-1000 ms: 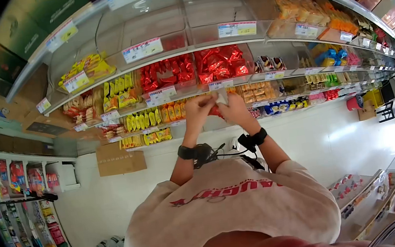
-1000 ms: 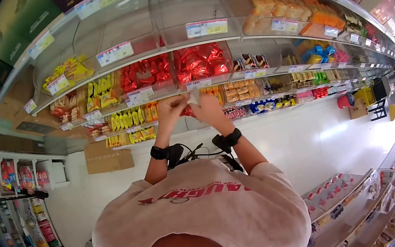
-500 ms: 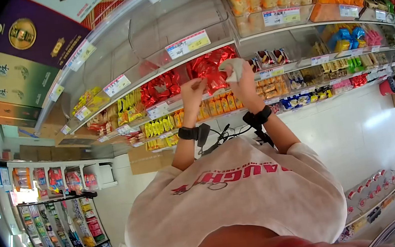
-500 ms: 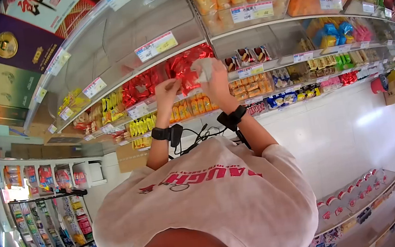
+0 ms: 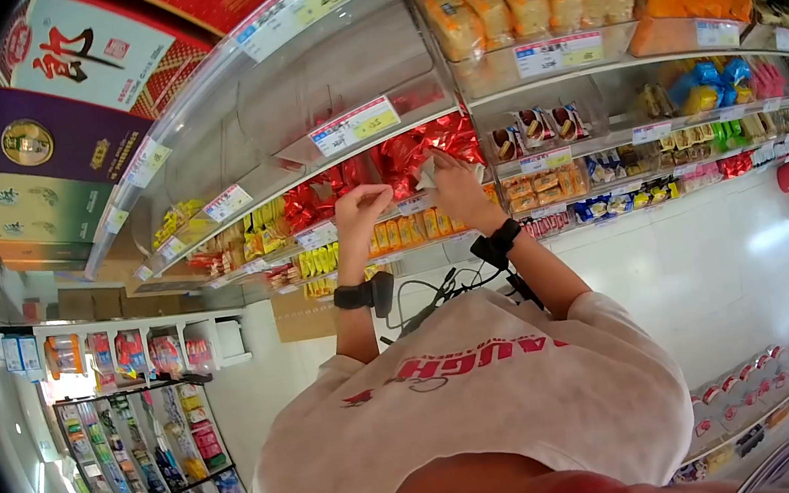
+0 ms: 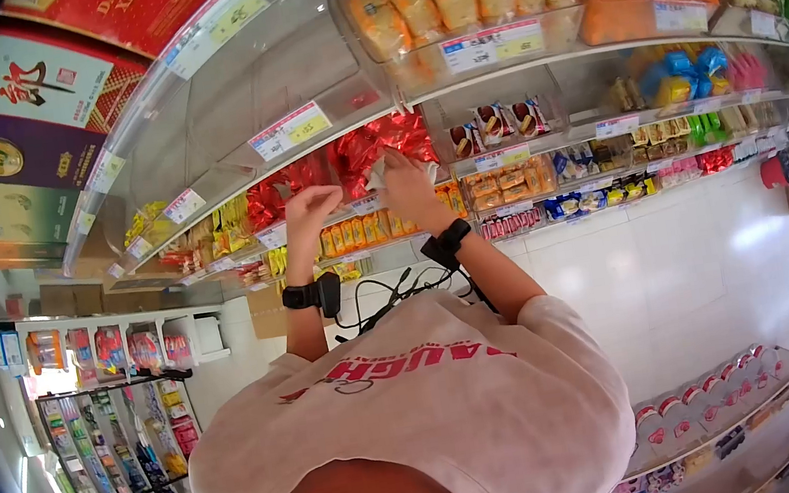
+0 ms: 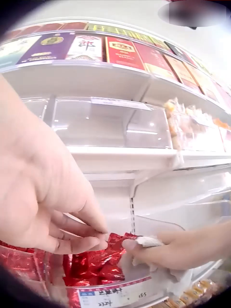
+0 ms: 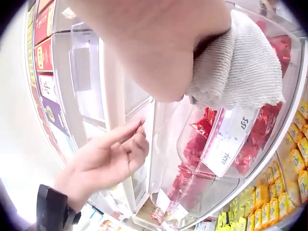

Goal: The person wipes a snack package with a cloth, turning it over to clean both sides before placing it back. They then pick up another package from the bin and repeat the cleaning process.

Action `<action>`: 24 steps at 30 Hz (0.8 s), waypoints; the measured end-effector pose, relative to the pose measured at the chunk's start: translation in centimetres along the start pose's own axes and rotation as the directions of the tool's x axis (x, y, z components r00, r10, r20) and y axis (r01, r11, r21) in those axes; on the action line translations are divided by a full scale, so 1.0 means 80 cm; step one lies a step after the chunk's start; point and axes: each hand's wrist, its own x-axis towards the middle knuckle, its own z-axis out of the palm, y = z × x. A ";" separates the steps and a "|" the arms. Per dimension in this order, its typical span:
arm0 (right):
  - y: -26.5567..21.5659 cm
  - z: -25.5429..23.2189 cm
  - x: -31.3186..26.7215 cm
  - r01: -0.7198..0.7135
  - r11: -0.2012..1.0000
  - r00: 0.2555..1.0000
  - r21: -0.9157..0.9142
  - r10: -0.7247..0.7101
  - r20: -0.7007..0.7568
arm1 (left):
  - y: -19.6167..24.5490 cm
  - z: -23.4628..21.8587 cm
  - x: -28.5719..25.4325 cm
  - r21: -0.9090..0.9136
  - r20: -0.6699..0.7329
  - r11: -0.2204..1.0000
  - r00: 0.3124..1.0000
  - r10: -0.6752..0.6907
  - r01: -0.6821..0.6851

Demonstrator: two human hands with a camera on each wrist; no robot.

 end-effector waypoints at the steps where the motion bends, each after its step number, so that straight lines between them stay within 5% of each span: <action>1: 0.005 -0.002 0.005 -0.011 0.999 1.000 0.043 0.010 0.025 | -0.003 -0.011 -0.003 -0.023 -0.011 1.000 1.000 -0.005 0.004; 6: 0.020 0.006 0.024 -0.238 0.881 0.970 0.408 0.234 0.060 | -0.020 -0.058 -0.004 -0.056 -0.121 0.998 0.993 0.011 -0.018; 9: 0.019 0.015 0.023 -0.032 0.973 0.966 0.229 0.089 -0.242 | -0.041 -0.091 0.002 -0.199 -0.154 0.978 0.988 0.025 -0.056; 11: -0.057 -0.008 0.031 -0.106 0.913 0.947 0.393 0.214 -0.242 | -0.056 -0.117 0.006 -0.256 -0.178 0.966 0.984 -0.018 -0.028; 14: -0.122 0.017 0.027 -0.148 0.801 0.936 0.580 0.303 -0.179 | -0.090 -0.160 0.016 -0.215 -0.240 0.964 0.966 0.100 -0.153; 16: -0.187 0.034 0.031 -0.021 0.607 0.945 0.794 0.271 -0.182 | -0.115 -0.185 0.027 -0.151 -0.182 0.975 0.974 0.134 -0.162; 17: -0.177 0.066 0.032 0.067 0.688 0.955 0.723 0.165 -0.246 | -0.126 -0.193 0.034 -0.120 -0.147 0.978 0.977 0.154 -0.172; 20: -0.216 0.094 0.047 -0.173 0.759 0.982 0.628 0.182 0.051 | -0.132 -0.199 0.048 -0.070 -0.014 0.985 0.987 0.159 -0.159; 22: -0.244 0.118 0.072 -0.194 0.742 0.949 0.642 0.308 -0.070 | -0.120 -0.198 0.053 -0.147 0.041 0.977 0.986 0.160 -0.153; 23: -0.251 0.119 0.084 -0.256 0.623 0.935 0.739 0.353 0.026 | -0.107 -0.204 0.054 -0.109 0.144 0.994 0.989 0.043 -0.027; 24: -0.253 0.129 0.093 -0.189 0.720 0.944 0.668 0.320 -0.078 | -0.126 -0.201 0.066 -0.156 0.167 0.987 0.984 0.054 -0.027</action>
